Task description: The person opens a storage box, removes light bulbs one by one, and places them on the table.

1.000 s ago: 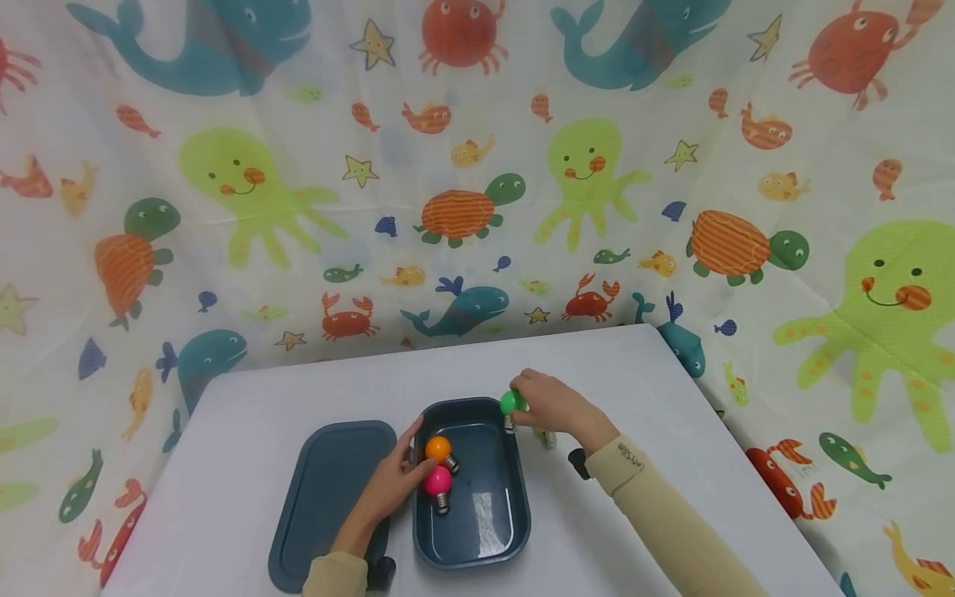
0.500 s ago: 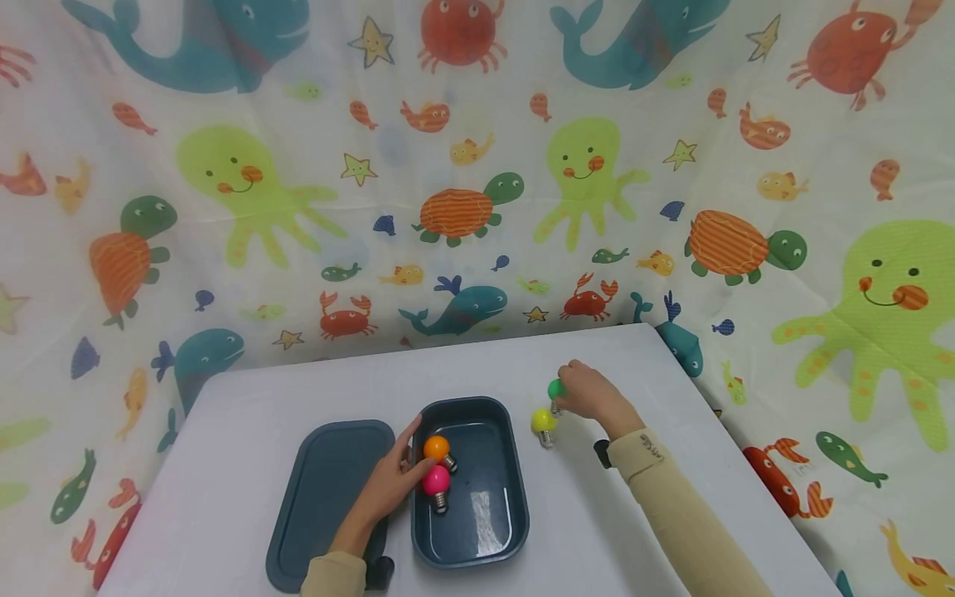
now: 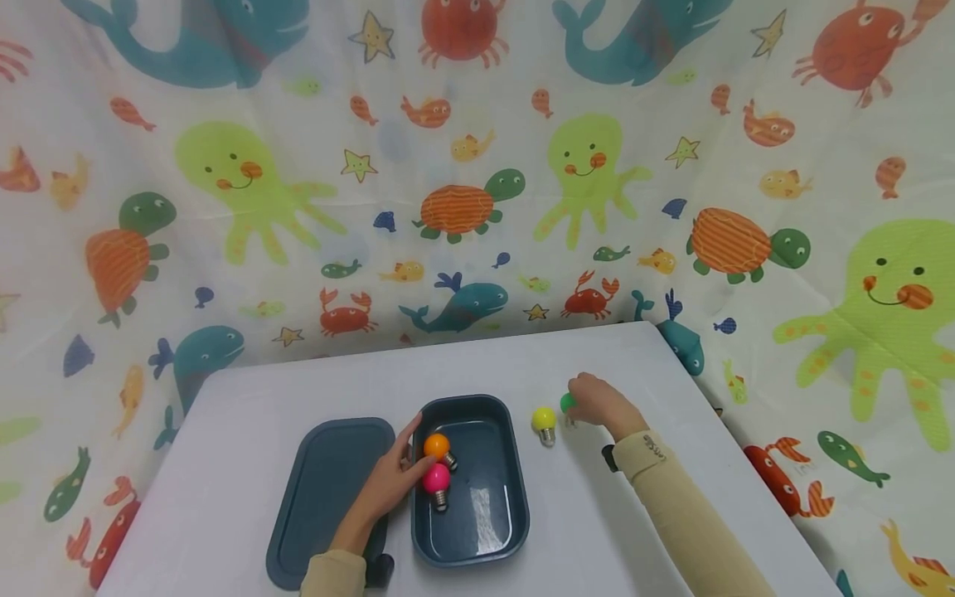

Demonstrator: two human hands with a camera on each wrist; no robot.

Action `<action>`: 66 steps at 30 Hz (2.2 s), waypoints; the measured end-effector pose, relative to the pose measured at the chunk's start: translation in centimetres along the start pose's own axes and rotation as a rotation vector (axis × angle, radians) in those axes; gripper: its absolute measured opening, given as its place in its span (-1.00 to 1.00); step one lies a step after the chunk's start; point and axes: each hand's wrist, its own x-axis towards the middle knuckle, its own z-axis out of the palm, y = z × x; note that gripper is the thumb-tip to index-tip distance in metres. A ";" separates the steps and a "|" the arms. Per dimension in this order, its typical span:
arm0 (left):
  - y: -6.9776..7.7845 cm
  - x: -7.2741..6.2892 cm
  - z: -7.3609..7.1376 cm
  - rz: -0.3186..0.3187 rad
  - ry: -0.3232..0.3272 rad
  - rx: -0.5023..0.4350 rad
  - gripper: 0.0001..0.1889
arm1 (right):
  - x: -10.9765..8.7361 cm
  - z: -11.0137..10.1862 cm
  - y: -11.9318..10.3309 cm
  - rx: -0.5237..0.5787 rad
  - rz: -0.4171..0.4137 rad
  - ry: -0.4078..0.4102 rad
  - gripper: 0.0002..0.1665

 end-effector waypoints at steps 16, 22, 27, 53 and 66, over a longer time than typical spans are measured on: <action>0.1 -0.1 0.0 0.009 0.010 0.019 -0.16 | 0.4 1.9 0.2 -0.012 -0.019 -0.054 -0.73; 0.2 -0.2 -0.1 0.016 0.011 0.019 -0.16 | 0.4 2.2 0.1 -0.016 -0.009 -0.063 -0.73; 0.1 -0.2 0.0 0.018 0.008 0.021 -0.17 | 0.3 2.4 0.2 -0.020 -0.017 -0.053 -0.73; 0.1 -0.1 0.1 0.025 0.013 0.029 -0.18 | 0.0 0.8 0.0 -0.039 -0.048 0.012 -0.62; 0.4 -0.2 0.0 0.033 0.022 0.042 -0.17 | -0.5 -1.5 -2.7 0.070 -0.194 0.249 -0.44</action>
